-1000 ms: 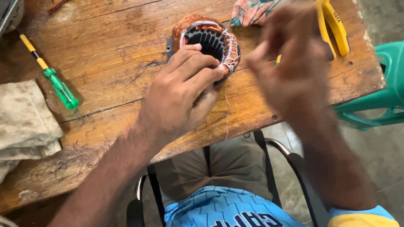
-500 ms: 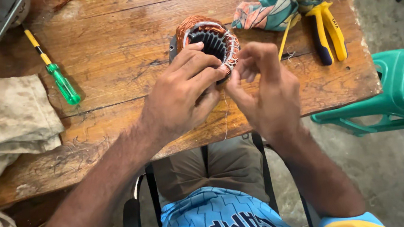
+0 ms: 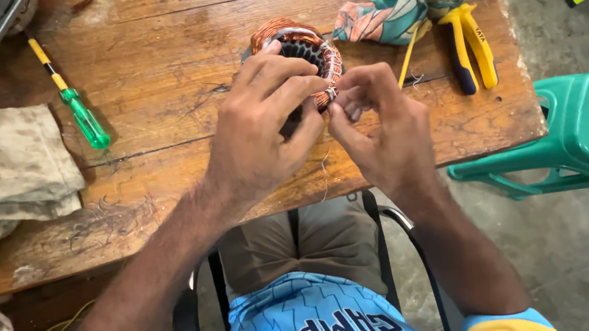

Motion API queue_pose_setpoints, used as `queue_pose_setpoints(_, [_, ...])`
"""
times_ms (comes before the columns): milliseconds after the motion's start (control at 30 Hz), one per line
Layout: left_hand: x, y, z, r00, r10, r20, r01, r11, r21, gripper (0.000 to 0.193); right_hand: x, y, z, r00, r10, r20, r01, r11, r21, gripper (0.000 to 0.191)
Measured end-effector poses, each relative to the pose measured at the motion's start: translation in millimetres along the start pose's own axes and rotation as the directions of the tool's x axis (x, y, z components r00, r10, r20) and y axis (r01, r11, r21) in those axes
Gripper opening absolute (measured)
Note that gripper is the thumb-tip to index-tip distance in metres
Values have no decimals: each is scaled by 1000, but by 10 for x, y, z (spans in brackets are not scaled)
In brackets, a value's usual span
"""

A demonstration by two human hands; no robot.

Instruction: The person works on a motor stator, using a screwdriver to adjust copper windings and a cloth to wipe the surface. They manipulate the stator with both hands, occasionally using tools to tighten or align the windings.

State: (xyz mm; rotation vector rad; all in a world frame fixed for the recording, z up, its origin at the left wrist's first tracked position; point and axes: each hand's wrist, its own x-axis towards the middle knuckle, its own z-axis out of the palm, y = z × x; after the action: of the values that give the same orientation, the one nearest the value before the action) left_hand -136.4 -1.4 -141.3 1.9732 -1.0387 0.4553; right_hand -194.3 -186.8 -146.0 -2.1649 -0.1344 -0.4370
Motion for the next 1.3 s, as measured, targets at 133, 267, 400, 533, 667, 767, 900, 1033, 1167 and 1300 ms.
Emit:
queue_pose_setpoints(133, [14, 78, -30, 999, 13, -30, -12, 1000, 25, 19, 23, 138, -46, 997, -70, -28, 72, 992, 103, 27])
queue_pose_setpoints(267, [-7, 138, -48, 998, -10, -63, 12, 1000, 28, 17, 223, 218, -133, 990, -136, -46, 142, 976, 167, 24])
queue_pose_setpoints(400, [-42, 172, -78, 998, -40, -58, 43, 997, 63, 18, 308, 214, -221, 994, -95, -55, 108, 938, 328, 20])
queue_pose_setpoints(533, [-32, 166, -71, 997, -58, -51, 62, 995, 80, 18, 146, 108, -205, 993, -96, 66, 87, 988, 130, 31])
queue_pose_setpoints(667, [-17, 170, -7, 998, -58, -38, 60, 995, 74, 19, 108, 57, -117, 998, -59, 38, 57, 997, 59, 29])
queue_pose_setpoints(767, [-25, 182, 22, 998, -48, -44, 53, 992, 117, 19, 262, 121, -194, 987, 19, 159, -60, 964, 259, 31])
queue_pose_setpoints(900, [19, 158, 28, 988, -157, -4, 157, 983, 92, 19, 518, 234, -250, 915, 163, 369, -377, 669, 640, 31])
queue_pose_setpoints(1033, [186, 67, 63, 977, -180, 116, 159, 972, 174, 22, 562, 257, -324, 940, 152, 305, -310, 755, 577, 36])
queue_pose_setpoints(1167, [298, -11, 96, 942, -214, 257, 161, 964, 214, 22, 388, 194, -416, 972, 61, 226, -135, 935, 327, 35])
queue_pose_setpoints(1300, [277, -27, 60, 957, -184, 226, 137, 968, 208, 18, 94, 94, -261, 987, 10, 159, -32, 990, 137, 35])
